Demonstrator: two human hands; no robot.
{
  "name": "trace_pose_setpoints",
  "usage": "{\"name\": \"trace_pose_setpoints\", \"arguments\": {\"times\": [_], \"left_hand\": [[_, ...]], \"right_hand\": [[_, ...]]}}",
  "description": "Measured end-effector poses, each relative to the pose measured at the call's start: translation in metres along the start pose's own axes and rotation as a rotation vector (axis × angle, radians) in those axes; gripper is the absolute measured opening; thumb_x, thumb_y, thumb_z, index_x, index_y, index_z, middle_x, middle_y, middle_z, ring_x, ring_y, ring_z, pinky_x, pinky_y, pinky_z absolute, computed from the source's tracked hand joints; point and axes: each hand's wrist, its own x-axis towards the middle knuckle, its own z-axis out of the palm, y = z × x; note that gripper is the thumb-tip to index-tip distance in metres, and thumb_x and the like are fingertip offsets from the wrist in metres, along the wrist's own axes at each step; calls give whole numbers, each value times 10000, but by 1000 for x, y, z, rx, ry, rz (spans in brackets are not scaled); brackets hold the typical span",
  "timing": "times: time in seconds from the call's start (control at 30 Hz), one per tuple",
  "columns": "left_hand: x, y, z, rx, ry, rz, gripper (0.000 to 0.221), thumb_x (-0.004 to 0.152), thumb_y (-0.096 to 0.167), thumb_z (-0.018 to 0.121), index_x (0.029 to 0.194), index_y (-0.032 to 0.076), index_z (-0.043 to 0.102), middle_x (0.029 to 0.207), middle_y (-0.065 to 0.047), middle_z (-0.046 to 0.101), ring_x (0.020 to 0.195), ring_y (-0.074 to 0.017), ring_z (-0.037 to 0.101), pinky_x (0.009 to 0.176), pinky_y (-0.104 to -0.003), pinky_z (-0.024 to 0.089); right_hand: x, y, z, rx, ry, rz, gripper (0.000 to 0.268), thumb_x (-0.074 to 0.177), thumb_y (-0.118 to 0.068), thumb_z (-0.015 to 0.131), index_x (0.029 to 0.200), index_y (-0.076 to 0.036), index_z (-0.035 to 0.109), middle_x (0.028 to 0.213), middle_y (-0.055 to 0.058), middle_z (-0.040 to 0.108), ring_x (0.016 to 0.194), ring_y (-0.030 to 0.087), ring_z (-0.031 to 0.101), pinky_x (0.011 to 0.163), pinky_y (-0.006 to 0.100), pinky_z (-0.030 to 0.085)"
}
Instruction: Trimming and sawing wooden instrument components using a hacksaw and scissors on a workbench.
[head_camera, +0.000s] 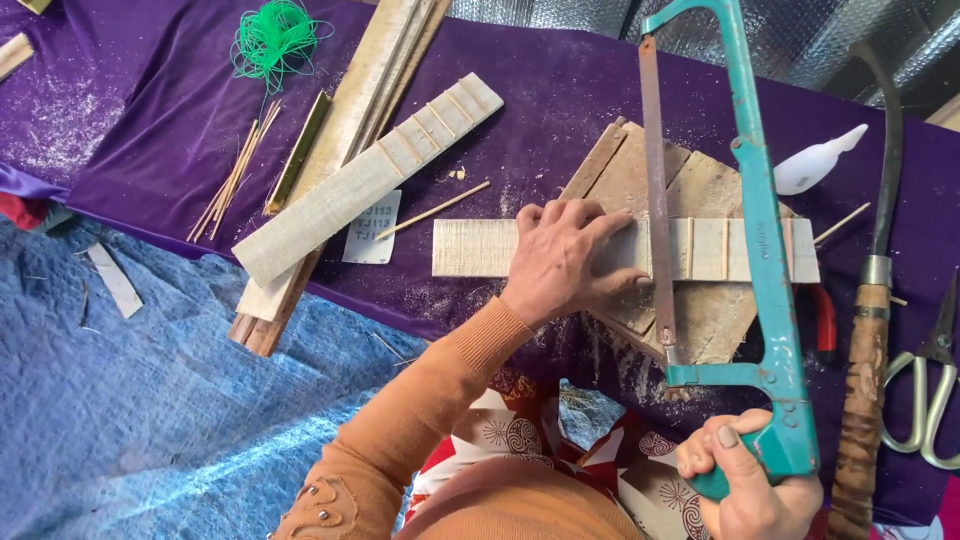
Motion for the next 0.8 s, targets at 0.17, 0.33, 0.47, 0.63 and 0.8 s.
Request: {"name": "trace_pose_setpoints", "arguments": {"times": [0.17,0.33,0.47,0.63,0.8], "left_hand": [[-1,0,0,-16,21,-4,692,817,746,582,1321,273,623,1223,-10,623,1042,-247,550,902,-483,350],[-2,1,2,-15,68,10,676,810,743,603,1295,272,635,1199,-4,618,1035,-250,551,886,-481,356],[-3,1,1,-21,83,12,663,808,720,637,1291,266,630,1187,0,612,1035,-251,542,892,-487,358],[-3,1,1,-21,96,10,668,802,734,628,1289,276,624,1194,15,614,1023,-247,540,877,-485,359],[-3,1,1,-26,101,15,665,796,726,645,1279,269,626,1188,13,614,1043,-238,546,881,-487,352]], "right_hand": [[-4,-3,5,-8,35,14,94,925,-61,649,987,-105,594,754,110,499,578,207,487,515,375,410],[-3,-7,3,-18,84,73,136,920,-67,638,1029,-136,595,770,98,490,595,214,466,530,389,400],[-2,-4,-1,-32,78,87,129,927,-60,626,1029,-127,584,767,91,479,602,214,464,537,398,400],[-3,-1,-8,-49,52,74,77,963,-62,615,972,-105,552,790,109,489,618,223,477,518,393,403],[-5,4,-14,-23,-29,53,97,967,-54,607,927,-115,544,756,81,465,603,203,493,522,371,421]]}}
